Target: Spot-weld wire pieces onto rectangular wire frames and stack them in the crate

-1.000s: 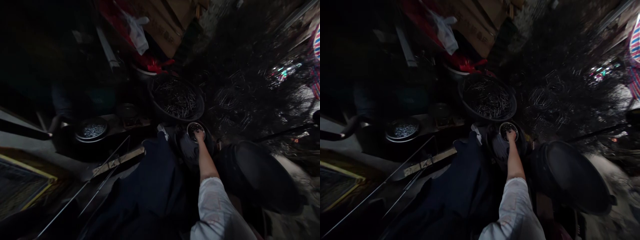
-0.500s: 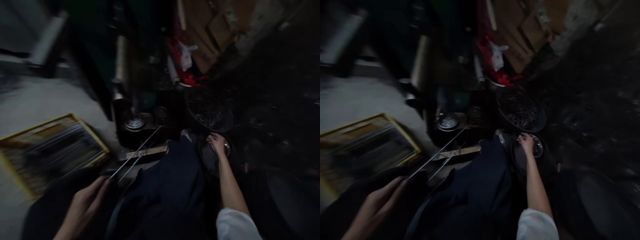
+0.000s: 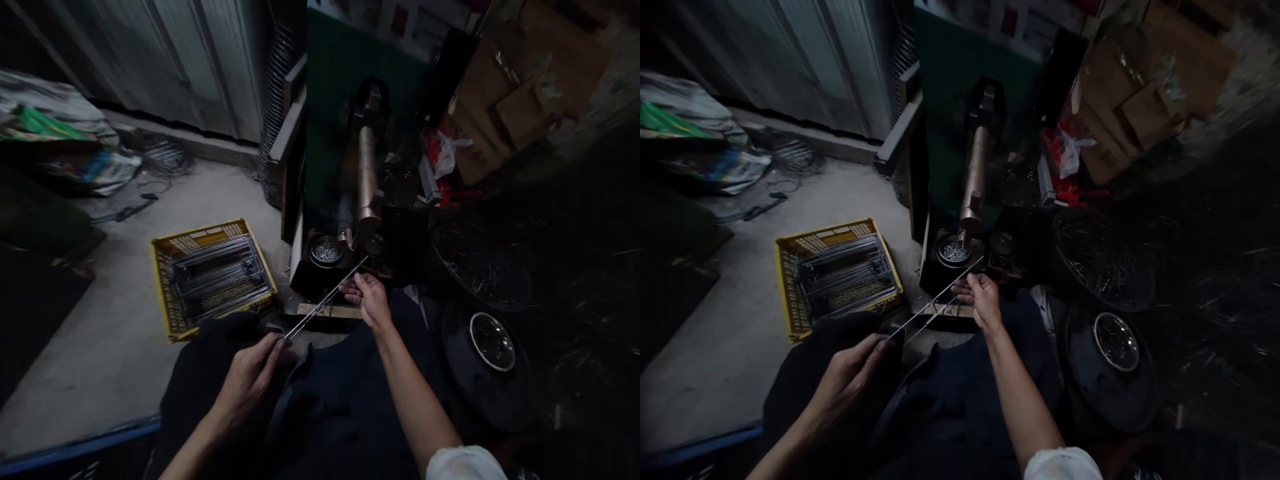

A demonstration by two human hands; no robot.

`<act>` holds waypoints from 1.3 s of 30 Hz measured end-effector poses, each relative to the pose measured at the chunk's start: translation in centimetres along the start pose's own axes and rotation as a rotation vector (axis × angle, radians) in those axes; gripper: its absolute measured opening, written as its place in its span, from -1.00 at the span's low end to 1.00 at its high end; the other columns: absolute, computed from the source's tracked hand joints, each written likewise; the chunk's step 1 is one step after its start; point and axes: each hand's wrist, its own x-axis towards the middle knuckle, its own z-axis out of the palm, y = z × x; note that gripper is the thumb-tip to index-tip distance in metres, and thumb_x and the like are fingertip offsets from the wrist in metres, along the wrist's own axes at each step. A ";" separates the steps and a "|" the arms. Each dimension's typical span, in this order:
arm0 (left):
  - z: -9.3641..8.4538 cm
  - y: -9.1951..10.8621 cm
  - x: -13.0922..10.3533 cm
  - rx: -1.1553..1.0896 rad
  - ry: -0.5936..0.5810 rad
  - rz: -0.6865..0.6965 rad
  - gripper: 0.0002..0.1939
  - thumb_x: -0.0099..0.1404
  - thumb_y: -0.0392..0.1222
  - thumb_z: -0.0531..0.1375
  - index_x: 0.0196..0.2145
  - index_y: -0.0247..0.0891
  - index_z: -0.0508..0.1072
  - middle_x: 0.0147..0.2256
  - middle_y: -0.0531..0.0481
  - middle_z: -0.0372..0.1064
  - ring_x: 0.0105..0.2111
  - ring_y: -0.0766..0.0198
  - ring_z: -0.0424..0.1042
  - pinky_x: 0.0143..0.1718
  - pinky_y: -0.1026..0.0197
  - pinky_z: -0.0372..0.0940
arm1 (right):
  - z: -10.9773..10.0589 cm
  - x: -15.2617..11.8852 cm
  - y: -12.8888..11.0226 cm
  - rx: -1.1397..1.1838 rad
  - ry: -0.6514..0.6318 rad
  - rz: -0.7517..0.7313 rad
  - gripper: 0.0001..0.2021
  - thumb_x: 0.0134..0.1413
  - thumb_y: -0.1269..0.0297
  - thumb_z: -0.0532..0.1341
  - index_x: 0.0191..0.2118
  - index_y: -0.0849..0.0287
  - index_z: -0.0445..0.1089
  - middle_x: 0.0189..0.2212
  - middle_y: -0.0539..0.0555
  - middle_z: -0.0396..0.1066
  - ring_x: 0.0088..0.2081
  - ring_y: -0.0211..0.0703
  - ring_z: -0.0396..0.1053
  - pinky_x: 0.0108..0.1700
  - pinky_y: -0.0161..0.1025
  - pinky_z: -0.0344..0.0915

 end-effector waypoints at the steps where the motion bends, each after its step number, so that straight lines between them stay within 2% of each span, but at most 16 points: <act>1: -0.2 -0.2 -0.1 -0.001 0.005 0.002 -0.69 0.42 -0.04 -0.05 -0.32 -0.24 0.37 -0.51 0.10 0.30 -0.53 0.33 0.30 -0.47 0.33 0.17 | 0.6 -0.1 0.0 0.019 -0.011 -0.004 -0.61 -0.15 0.02 0.41 -0.38 0.18 0.30 -0.45 0.07 0.55 -0.44 -0.19 0.55 -0.51 -0.45 0.39; 6: -0.7 -0.9 -0.3 0.006 0.053 0.042 -0.71 0.42 -0.08 -0.03 -0.31 -0.25 0.39 -0.51 0.08 0.32 -0.54 0.34 0.31 -0.47 0.34 0.19 | 2.5 -0.2 0.3 0.067 -0.028 -0.035 -0.65 -0.10 0.06 0.40 -0.38 0.18 0.30 -0.47 0.06 0.53 -0.44 -0.22 0.54 -0.51 -0.46 0.40; 10: -1.0 -0.7 0.0 0.019 0.118 0.130 -0.74 0.41 -0.14 -0.02 -0.28 -0.27 0.40 -0.54 0.10 0.31 -0.59 0.38 0.28 -0.53 0.38 0.17 | 3.4 -0.2 0.2 0.103 0.003 -0.070 -0.65 -0.11 0.09 0.41 -0.36 0.17 0.29 -0.46 0.03 0.52 -0.44 -0.24 0.53 -0.50 -0.46 0.41; 15: -1.4 0.0 1.0 0.025 0.187 0.241 -0.79 0.40 -0.21 0.01 -0.32 -0.28 0.40 -0.57 0.13 0.27 -0.63 0.42 0.25 -0.56 0.42 0.15 | 3.8 0.3 -0.3 0.114 0.016 -0.072 -0.64 -0.14 0.09 0.42 -0.34 0.18 0.30 -0.44 0.05 0.54 -0.44 -0.23 0.54 -0.50 -0.46 0.41; 21: -1.6 0.5 2.2 0.040 0.191 0.310 -0.77 0.40 -0.22 0.00 -0.33 -0.30 0.40 -0.56 0.10 0.29 -0.62 0.43 0.25 -0.55 0.42 0.15 | 3.8 1.1 -0.9 0.111 0.029 -0.099 -0.66 -0.12 0.11 0.41 -0.34 0.18 0.31 -0.44 0.06 0.55 -0.43 -0.23 0.54 -0.49 -0.46 0.41; 32: -1.9 0.2 3.6 0.047 0.180 0.306 -0.79 0.41 -0.20 -0.01 -0.30 -0.28 0.38 -0.52 0.07 0.35 -0.58 0.40 0.33 -0.49 0.40 0.19 | 3.9 2.2 -1.7 0.113 0.031 -0.146 -0.70 -0.08 0.14 0.39 -0.32 0.17 0.34 -0.44 0.04 0.53 -0.43 -0.23 0.54 -0.49 -0.45 0.41; 39: -2.7 0.2 4.3 0.077 0.142 0.251 -0.77 0.41 -0.17 -0.02 -0.29 -0.27 0.39 -0.50 0.07 0.37 -0.55 0.39 0.33 -0.47 0.39 0.20 | 4.2 2.7 -1.9 0.124 0.022 -0.141 -0.71 -0.10 0.14 0.39 -0.36 0.17 0.34 -0.46 0.02 0.52 -0.45 -0.25 0.52 -0.48 -0.44 0.41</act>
